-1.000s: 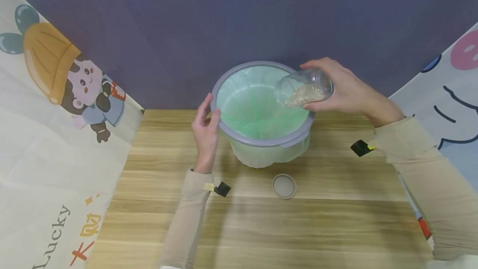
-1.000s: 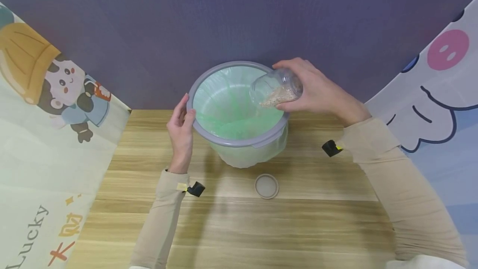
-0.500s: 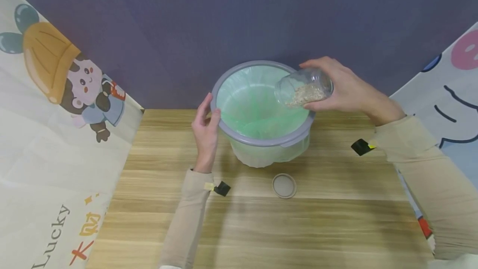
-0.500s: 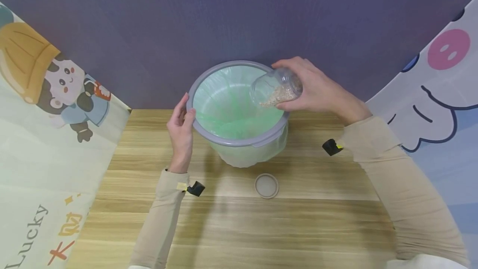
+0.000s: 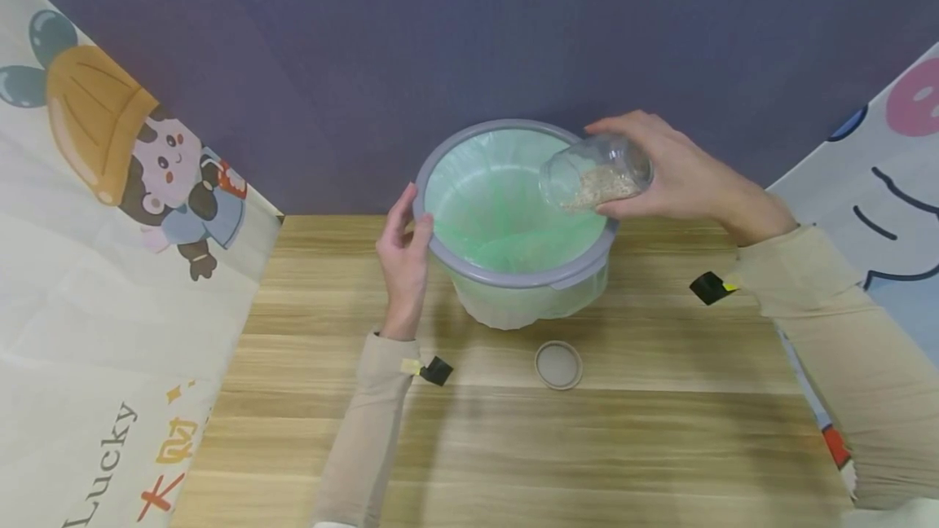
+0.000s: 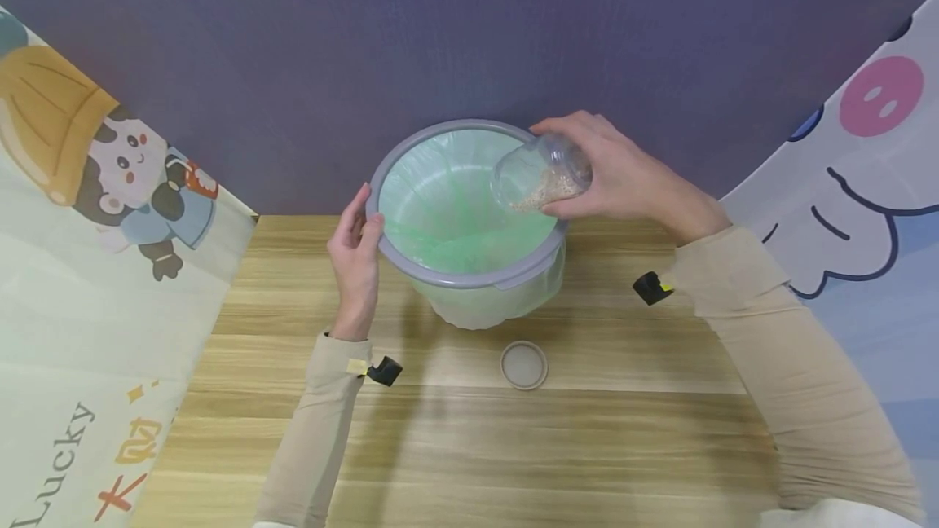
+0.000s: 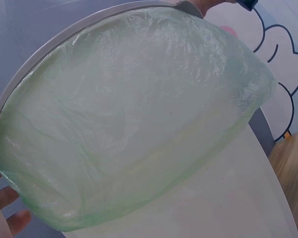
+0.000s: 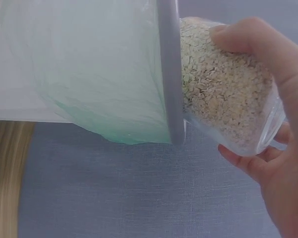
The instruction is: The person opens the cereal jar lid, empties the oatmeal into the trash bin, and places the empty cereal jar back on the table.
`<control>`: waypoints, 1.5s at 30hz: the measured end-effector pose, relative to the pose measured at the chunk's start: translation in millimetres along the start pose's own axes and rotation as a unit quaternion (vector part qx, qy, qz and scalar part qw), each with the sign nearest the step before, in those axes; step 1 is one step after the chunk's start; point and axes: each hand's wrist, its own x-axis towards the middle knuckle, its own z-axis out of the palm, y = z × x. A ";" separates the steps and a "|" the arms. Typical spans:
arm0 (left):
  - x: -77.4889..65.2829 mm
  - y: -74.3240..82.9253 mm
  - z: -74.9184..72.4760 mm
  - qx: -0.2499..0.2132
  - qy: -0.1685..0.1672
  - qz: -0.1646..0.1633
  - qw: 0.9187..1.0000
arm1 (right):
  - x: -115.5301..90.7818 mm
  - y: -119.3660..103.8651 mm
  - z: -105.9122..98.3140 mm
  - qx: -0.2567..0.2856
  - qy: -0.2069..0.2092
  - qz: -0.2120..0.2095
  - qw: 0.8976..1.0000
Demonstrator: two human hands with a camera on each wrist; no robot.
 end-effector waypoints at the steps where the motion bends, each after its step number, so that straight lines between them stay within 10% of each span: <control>1: 0.1 -0.2 -0.2 0.000 0.000 0.000 1.000 | 0.3 -0.5 0.1 -0.001 -0.001 -0.002 1.000; 45: 2.1 -0.3 -7.7 -0.004 -0.006 0.001 1.000 | 7.2 -7.3 1.9 -0.024 -0.019 -0.010 0.999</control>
